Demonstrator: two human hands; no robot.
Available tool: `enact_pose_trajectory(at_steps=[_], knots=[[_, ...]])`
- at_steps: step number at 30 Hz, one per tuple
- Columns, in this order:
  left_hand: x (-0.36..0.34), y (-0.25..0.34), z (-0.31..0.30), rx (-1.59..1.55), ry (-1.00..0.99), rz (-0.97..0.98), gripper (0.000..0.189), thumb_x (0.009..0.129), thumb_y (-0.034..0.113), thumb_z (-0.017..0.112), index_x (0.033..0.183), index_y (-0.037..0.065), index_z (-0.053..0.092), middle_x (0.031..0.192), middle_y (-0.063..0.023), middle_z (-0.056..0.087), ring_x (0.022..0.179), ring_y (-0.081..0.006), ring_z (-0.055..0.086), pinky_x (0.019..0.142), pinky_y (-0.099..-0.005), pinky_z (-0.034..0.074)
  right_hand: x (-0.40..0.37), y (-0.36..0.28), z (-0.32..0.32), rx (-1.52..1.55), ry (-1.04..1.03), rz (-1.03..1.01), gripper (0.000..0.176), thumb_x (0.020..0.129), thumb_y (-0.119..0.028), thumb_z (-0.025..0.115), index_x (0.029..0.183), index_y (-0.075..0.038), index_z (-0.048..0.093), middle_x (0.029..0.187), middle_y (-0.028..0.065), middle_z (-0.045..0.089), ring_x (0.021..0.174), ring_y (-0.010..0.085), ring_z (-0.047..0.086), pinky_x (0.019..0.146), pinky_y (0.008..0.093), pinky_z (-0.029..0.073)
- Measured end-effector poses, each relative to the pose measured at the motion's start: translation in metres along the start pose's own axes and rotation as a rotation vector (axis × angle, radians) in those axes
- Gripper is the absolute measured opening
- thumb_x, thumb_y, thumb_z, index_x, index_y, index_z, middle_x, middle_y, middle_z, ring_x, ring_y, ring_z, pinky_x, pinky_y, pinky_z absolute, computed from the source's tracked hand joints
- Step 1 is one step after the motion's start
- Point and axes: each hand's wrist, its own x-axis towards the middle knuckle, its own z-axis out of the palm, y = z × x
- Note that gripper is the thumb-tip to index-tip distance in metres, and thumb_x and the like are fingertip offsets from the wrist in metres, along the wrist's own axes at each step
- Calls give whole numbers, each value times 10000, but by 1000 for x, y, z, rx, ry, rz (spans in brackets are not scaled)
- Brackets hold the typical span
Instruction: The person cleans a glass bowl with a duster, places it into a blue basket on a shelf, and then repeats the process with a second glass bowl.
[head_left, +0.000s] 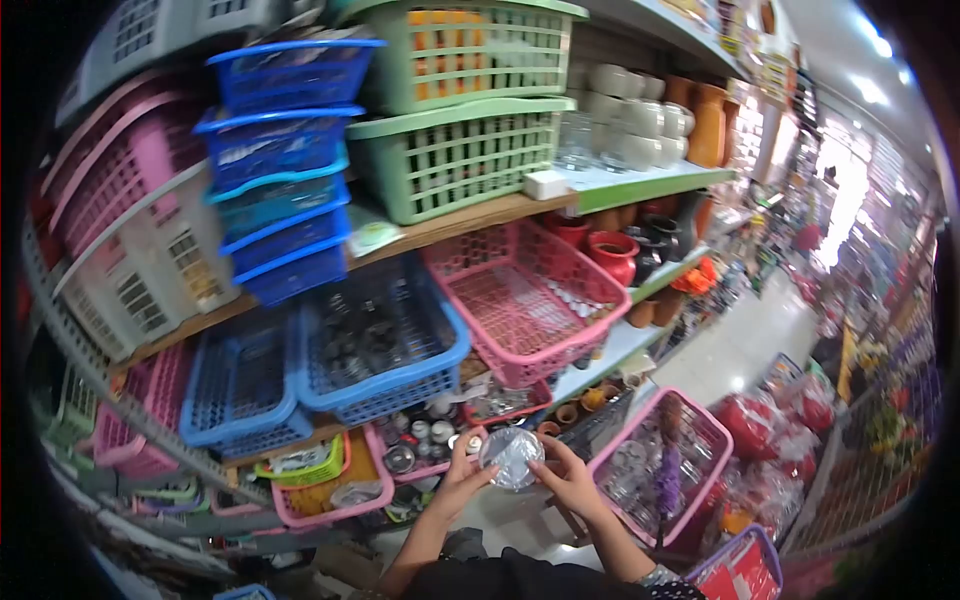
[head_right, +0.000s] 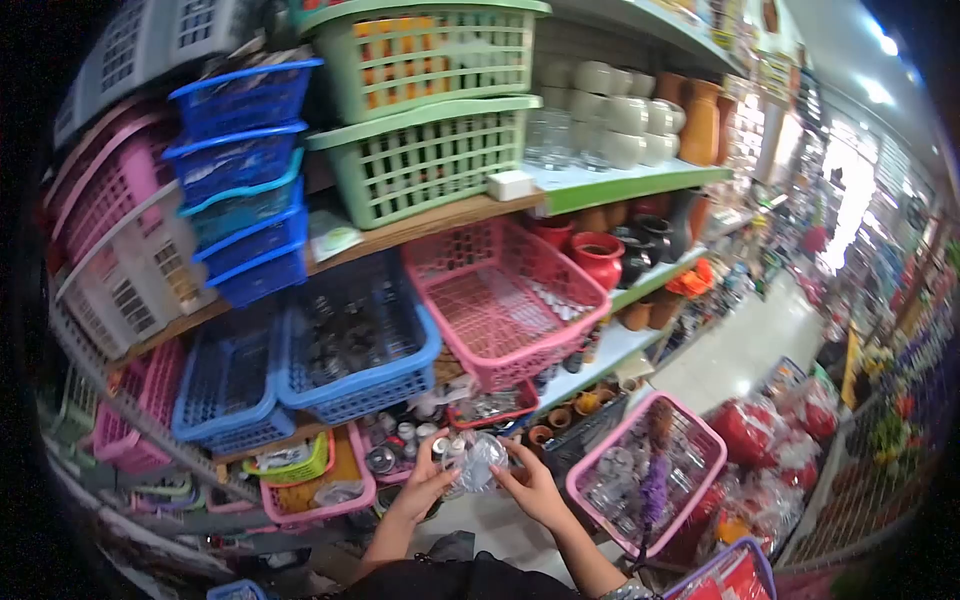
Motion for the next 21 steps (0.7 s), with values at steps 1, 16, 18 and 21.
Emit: enact_pose_trajectory(at_steps=[1, 16, 18, 21], knots=[[-4, 17, -5, 13, -3, 20, 596, 865, 16, 531, 1371, 153, 249, 1257, -71, 453, 1072, -153, 514, 877, -295, 439, 9, -10, 11, 1, -36, 3, 541, 839, -91, 636, 1313, -33, 381, 1155, 56, 519, 865, 88, 546, 692, 231, 472], [18, 234, -131, 1342, 362, 365, 883, 648, 357, 798, 1340, 44, 348, 1254, -145, 405, 1219, -281, 371, 959, -402, 393, 217, -103, 176, -608, -352, -662, 812, 543, -247, 834, 1188, 74, 459, 1133, 203, 518, 984, 284, 567, 771, 328, 501], [39, 259, -151, 1501, 391, 234, 849, 616, 437, 797, 1270, 24, 445, 1229, -183, 452, 1210, -310, 391, 979, -410, 365, 264, -94, 192, -675, -344, -646, 837, 513, -278, 845, 1169, 86, 473, 1127, 217, 537, 998, 298, 568, 790, 339, 494], [84, 266, -208, 1305, 264, 125, 844, 601, 449, 799, 1251, 30, 460, 1235, -230, 475, 1208, -301, 417, 1000, -389, 341, 333, -64, 213, -751, -363, -571, 902, 439, -330, 860, 1152, 85, 495, 1103, 231, 571, 1031, 309, 561, 847, 356, 468]])
